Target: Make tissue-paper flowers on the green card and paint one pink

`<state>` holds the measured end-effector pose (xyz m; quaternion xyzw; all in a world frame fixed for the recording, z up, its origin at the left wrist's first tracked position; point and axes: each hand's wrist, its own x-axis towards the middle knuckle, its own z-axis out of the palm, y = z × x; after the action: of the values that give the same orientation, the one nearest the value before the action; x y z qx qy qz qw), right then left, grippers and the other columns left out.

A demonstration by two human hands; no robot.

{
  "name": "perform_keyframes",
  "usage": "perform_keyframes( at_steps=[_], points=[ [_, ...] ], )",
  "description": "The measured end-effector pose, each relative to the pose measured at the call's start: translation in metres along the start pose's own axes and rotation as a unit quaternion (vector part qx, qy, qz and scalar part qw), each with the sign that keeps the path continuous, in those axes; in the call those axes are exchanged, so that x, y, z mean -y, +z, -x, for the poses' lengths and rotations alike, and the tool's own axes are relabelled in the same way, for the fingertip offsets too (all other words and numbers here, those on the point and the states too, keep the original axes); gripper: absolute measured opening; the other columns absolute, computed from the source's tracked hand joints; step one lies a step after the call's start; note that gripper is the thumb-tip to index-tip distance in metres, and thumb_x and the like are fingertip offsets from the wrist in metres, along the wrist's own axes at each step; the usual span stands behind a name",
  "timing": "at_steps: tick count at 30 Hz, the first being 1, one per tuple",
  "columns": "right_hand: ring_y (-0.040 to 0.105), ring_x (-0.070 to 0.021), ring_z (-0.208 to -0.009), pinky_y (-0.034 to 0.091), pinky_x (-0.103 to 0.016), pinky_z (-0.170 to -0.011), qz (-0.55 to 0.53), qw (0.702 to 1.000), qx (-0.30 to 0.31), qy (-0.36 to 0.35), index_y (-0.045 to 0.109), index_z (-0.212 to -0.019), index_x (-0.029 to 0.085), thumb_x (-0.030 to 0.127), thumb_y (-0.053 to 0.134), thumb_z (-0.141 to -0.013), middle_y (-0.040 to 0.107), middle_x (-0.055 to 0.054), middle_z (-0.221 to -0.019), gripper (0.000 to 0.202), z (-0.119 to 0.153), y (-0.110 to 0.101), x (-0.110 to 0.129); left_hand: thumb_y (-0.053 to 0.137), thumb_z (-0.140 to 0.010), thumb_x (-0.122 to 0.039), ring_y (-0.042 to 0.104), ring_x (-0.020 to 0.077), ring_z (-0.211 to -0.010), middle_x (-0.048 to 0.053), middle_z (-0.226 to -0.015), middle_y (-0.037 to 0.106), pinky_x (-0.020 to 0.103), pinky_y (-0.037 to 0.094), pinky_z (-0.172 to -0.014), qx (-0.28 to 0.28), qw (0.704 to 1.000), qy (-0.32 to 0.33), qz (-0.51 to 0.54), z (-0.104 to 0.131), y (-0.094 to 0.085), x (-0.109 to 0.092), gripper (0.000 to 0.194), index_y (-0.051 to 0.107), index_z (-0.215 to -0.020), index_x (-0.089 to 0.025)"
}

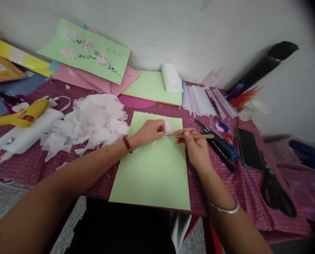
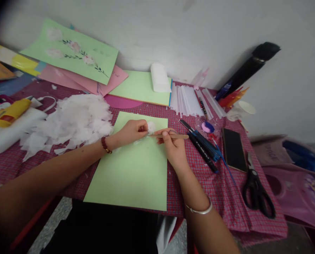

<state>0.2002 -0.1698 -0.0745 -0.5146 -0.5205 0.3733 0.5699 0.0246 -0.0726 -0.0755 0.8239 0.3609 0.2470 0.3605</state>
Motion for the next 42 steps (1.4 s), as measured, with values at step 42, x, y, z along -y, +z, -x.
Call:
perform_keyframes(
  at_steps=[42],
  points=[
    [0.061,-0.0205,-0.11,0.046,-0.041,-0.1,0.259,0.939,0.153,-0.168,0.067,-0.101,0.025,0.023,0.051,-0.095,0.067,-0.008,-0.112,0.017,0.016,0.006,-0.011,0.061,-0.069,-0.014,0.048,0.0139,-0.069,0.0,-0.077,0.054,0.026,0.034,-0.061,-0.044,0.997,0.065,-0.03,0.007,0.001,0.013,0.013,0.051,-0.077,-0.018]
  ],
)
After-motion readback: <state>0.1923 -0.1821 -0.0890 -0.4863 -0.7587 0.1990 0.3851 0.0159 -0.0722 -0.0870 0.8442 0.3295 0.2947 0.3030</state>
